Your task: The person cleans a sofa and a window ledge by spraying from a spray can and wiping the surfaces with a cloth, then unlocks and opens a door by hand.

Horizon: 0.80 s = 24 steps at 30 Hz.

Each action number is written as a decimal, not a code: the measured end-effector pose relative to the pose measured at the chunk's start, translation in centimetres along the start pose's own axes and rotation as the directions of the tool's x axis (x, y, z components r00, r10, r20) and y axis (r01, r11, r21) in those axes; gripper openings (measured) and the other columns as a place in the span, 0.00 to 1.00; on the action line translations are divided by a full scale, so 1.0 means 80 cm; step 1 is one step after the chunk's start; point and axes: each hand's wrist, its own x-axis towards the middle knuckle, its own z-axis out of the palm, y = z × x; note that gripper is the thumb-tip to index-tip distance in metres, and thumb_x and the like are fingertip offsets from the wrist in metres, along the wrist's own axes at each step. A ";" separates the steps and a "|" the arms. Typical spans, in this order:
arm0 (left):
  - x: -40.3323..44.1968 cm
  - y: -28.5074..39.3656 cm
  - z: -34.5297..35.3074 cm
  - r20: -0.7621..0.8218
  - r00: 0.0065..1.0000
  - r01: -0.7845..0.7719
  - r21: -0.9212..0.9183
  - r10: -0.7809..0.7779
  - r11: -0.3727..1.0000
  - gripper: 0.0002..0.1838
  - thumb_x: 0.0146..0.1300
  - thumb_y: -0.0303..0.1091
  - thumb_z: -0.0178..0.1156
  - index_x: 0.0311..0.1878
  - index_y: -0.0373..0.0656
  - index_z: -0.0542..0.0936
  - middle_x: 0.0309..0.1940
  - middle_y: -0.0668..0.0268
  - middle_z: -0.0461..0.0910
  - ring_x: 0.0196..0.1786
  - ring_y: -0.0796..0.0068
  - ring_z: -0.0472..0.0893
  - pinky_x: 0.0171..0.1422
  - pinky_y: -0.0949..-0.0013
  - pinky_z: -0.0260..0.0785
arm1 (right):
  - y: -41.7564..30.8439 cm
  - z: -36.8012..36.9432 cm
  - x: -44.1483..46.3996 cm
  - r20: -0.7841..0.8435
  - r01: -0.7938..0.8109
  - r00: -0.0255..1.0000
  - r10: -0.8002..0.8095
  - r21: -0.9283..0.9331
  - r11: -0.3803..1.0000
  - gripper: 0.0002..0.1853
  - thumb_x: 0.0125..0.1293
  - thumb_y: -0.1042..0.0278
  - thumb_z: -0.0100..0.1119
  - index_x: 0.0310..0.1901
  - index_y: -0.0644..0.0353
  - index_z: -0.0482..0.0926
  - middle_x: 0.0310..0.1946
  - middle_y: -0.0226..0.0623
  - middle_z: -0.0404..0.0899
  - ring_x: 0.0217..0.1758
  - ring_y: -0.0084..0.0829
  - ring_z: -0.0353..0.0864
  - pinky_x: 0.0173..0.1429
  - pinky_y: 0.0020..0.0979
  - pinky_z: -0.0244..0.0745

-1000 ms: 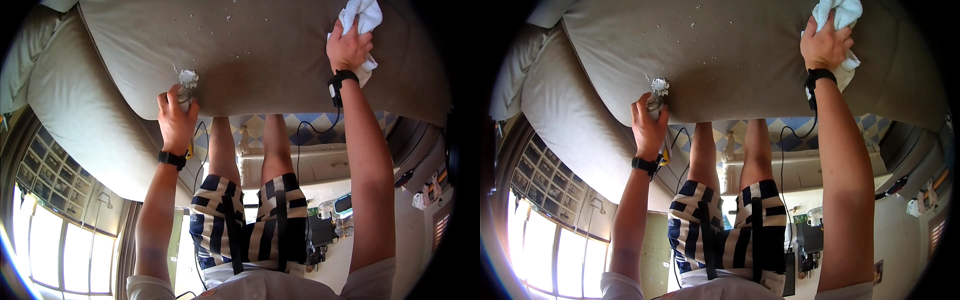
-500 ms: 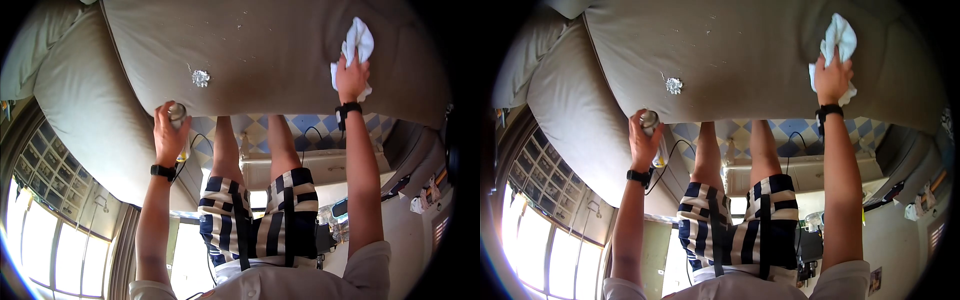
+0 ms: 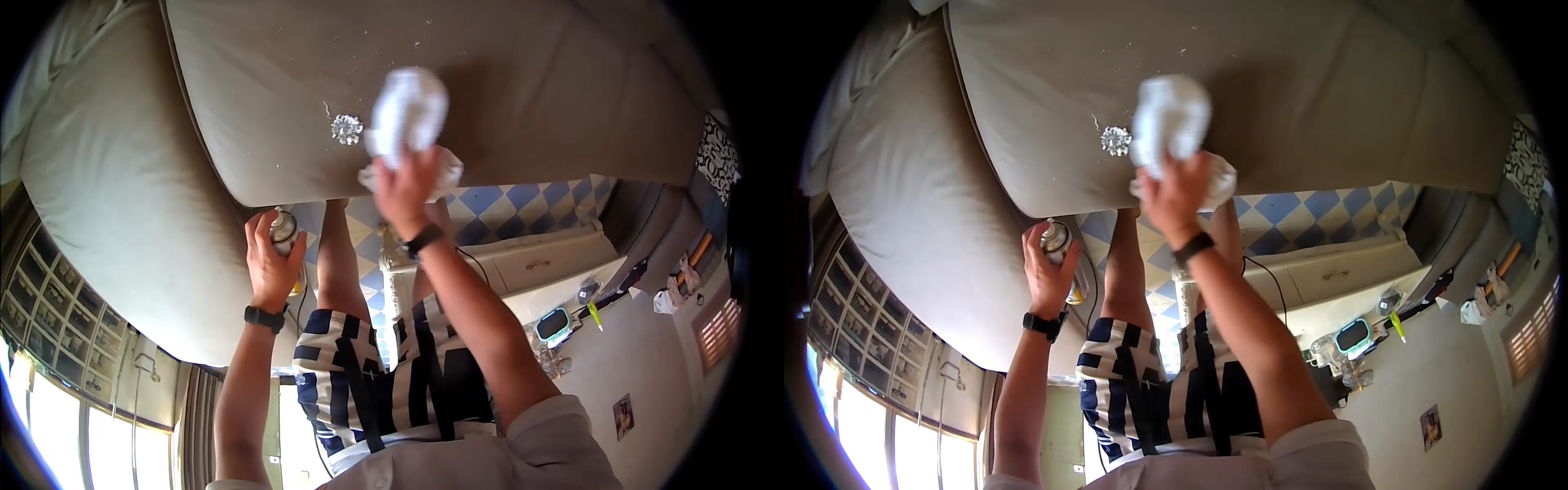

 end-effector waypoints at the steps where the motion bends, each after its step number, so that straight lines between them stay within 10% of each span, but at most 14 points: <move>1: -0.003 -0.006 -0.001 -0.004 1.000 -0.018 0.015 0.018 1.000 0.34 0.59 0.30 0.74 0.67 0.43 0.69 0.56 0.49 0.75 0.55 0.45 0.79 0.60 0.50 0.74 | -0.022 0.018 -0.001 0.055 0.073 0.996 -0.073 0.014 0.997 0.31 0.62 0.55 0.69 0.67 0.49 0.79 0.60 0.52 0.74 0.64 0.54 0.73 0.63 0.56 0.71; 9: 0.040 -0.029 -0.016 -0.102 0.992 -0.061 0.080 0.069 0.995 0.33 0.61 0.27 0.73 0.67 0.43 0.70 0.57 0.50 0.75 0.56 0.47 0.78 0.61 0.52 0.73 | -0.046 0.046 0.043 0.319 0.678 0.715 -0.622 -0.097 0.729 0.19 0.62 0.64 0.62 0.55 0.33 0.86 0.69 0.31 0.71 0.68 0.44 0.69 0.66 0.52 0.69; 16: 0.053 -0.008 -0.019 -0.063 0.996 -0.065 0.069 0.069 0.996 0.33 0.61 0.29 0.73 0.68 0.45 0.69 0.58 0.52 0.75 0.57 0.48 0.79 0.61 0.51 0.74 | 0.189 -0.113 0.133 0.015 -0.030 0.999 0.052 -0.635 0.772 0.37 0.54 0.61 0.75 0.69 0.31 0.79 0.54 0.42 0.77 0.57 0.47 0.74 0.63 0.55 0.67; 19: 0.052 -0.013 -0.001 -0.087 0.996 -0.030 0.066 0.036 0.997 0.34 0.62 0.31 0.73 0.69 0.45 0.69 0.58 0.52 0.75 0.59 0.47 0.78 0.62 0.50 0.73 | 0.260 -0.160 0.164 -0.367 -0.637 0.771 0.520 -0.450 0.626 0.29 0.72 0.44 0.58 0.72 0.41 0.75 0.62 0.51 0.75 0.62 0.55 0.76 0.63 0.54 0.74; 21: 0.064 -0.018 0.015 -0.146 0.989 -0.009 0.075 0.020 0.997 0.34 0.62 0.32 0.72 0.69 0.46 0.69 0.59 0.52 0.75 0.60 0.46 0.77 0.63 0.50 0.72 | 0.249 -0.157 0.195 -0.350 -0.740 0.671 0.654 -0.369 0.562 0.37 0.74 0.33 0.47 0.72 0.54 0.75 0.65 0.57 0.76 0.64 0.60 0.75 0.72 0.56 0.69; 24: 0.091 -0.016 0.036 -0.205 0.976 0.086 0.031 -0.078 0.996 0.33 0.62 0.34 0.73 0.69 0.44 0.70 0.58 0.51 0.75 0.61 0.46 0.77 0.65 0.50 0.71 | 0.105 -0.068 0.222 -0.245 -0.442 0.892 0.380 -0.298 0.846 0.34 0.69 0.35 0.58 0.55 0.65 0.84 0.48 0.61 0.82 0.58 0.59 0.78 0.62 0.52 0.75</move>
